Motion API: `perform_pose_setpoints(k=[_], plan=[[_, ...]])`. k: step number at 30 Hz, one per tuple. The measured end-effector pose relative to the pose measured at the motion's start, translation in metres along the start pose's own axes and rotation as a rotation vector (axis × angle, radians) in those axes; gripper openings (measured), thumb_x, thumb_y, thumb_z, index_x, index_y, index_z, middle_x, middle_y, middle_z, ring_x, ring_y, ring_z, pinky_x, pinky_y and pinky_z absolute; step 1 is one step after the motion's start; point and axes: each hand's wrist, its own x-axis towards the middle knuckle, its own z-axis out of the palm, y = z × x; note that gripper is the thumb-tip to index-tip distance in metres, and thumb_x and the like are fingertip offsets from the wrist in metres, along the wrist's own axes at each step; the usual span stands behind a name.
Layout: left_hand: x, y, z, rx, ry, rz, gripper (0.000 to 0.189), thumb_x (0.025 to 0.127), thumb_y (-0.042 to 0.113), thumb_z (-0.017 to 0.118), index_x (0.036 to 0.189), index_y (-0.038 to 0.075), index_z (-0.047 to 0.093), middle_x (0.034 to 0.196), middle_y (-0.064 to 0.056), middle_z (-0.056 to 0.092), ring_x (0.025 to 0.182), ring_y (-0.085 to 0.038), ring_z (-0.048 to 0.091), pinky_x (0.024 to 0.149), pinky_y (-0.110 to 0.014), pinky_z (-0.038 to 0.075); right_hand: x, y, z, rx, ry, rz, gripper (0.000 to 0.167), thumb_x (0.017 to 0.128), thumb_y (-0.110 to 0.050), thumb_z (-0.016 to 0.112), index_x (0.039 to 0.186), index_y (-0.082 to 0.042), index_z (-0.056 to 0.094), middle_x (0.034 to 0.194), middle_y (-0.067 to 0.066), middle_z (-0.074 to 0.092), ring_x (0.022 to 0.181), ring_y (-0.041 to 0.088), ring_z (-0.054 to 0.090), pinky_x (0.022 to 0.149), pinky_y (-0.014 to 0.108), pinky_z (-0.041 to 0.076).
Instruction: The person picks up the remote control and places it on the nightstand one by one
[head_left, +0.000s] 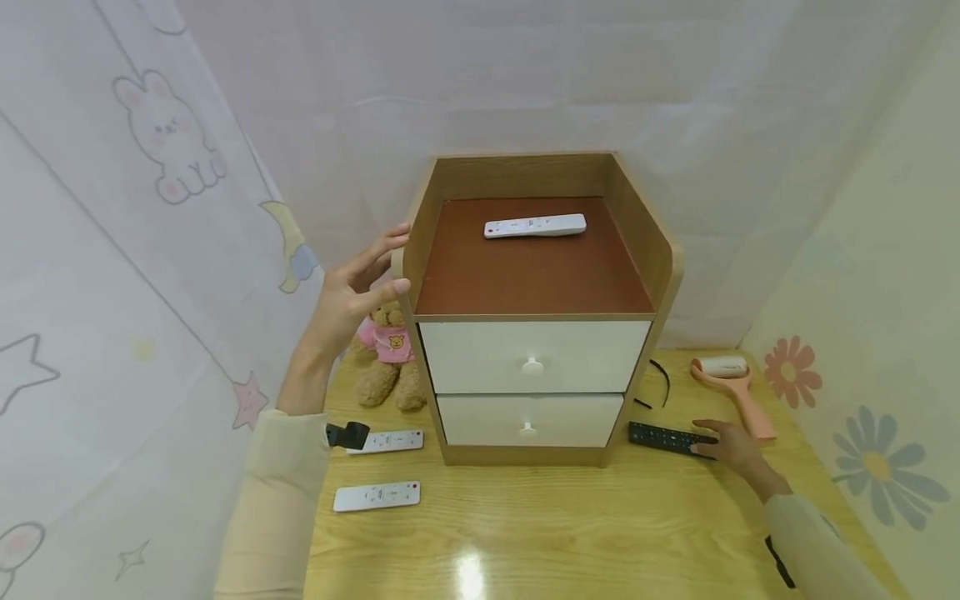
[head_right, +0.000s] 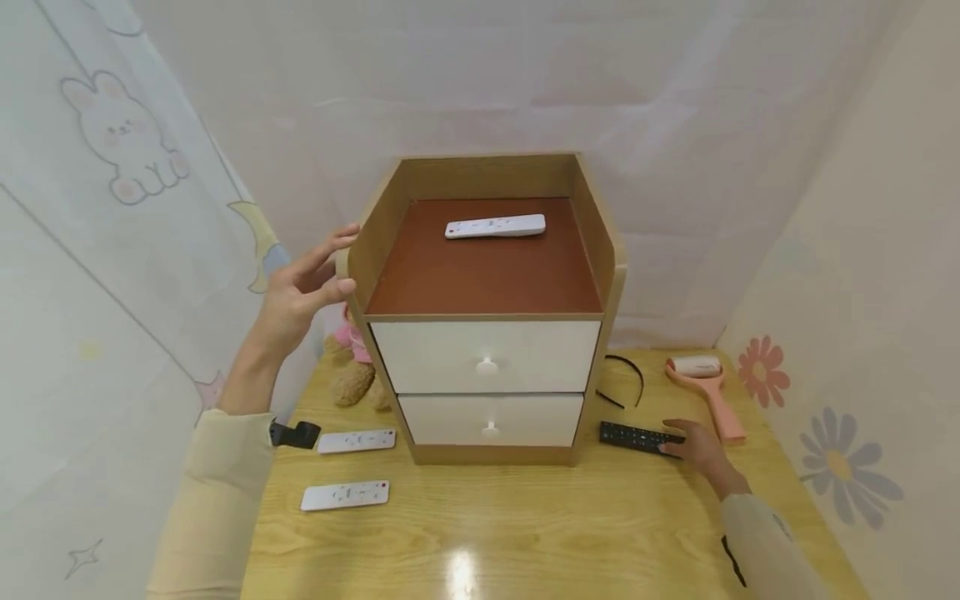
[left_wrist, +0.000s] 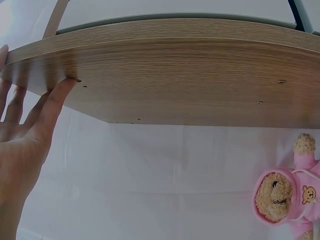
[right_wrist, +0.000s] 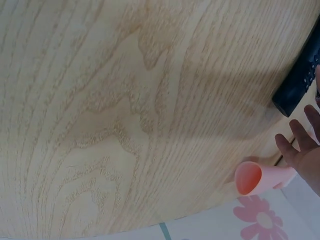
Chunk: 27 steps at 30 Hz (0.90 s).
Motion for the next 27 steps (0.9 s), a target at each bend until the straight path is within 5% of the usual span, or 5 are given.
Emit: perform_pose_setpoints(k=[2,5,13,27], plan=[[0.001,-0.003,0.0,-0.011,-0.001,0.002,0.05,0.09,-0.006,0.062,0.138,0.001,0.05,0.151,-0.006,0.039,0.141,-0.02,0.031,0.118,-0.038,0.025,-0.001,0.001,0.003,0.001,-0.009,0.008,0.054,0.081,-0.02,0.077,0.121,0.012,0.058,0.115,0.037,0.058,0.083,0.042,0.062,0.071,0.049,0.055],[0.001,-0.004,0.001,-0.022,-0.003,0.001,0.05,0.089,-0.007,0.062,0.138,0.0,0.05,0.151,-0.007,0.039,0.141,-0.021,0.031,0.118,-0.038,0.026,-0.004,-0.001,0.009,-0.006,-0.03,0.054,0.05,0.081,-0.015,0.077,0.12,0.011,0.059,0.117,0.037,0.057,0.106,0.057,0.052,0.085,0.064,0.047],[0.0,-0.001,0.003,-0.023,-0.008,0.01,0.049,0.09,-0.006,0.062,0.137,-0.002,0.049,0.152,-0.008,0.038,0.141,-0.021,0.032,0.118,-0.044,0.023,-0.006,-0.001,0.016,-0.057,-0.042,0.08,0.049,0.077,-0.011,0.079,0.118,0.009,0.061,0.118,0.037,0.056,0.106,0.056,0.052,0.085,0.065,0.047],[-0.003,0.002,0.0,0.002,0.003,-0.016,0.05,0.09,-0.004,0.061,0.138,0.0,0.049,0.152,-0.004,0.039,0.14,-0.019,0.033,0.117,-0.036,0.026,-0.014,-0.003,0.026,-0.097,0.018,0.023,0.047,0.076,0.0,0.077,0.119,0.01,0.061,0.114,0.035,0.059,0.099,0.051,0.059,0.081,0.06,0.051]])
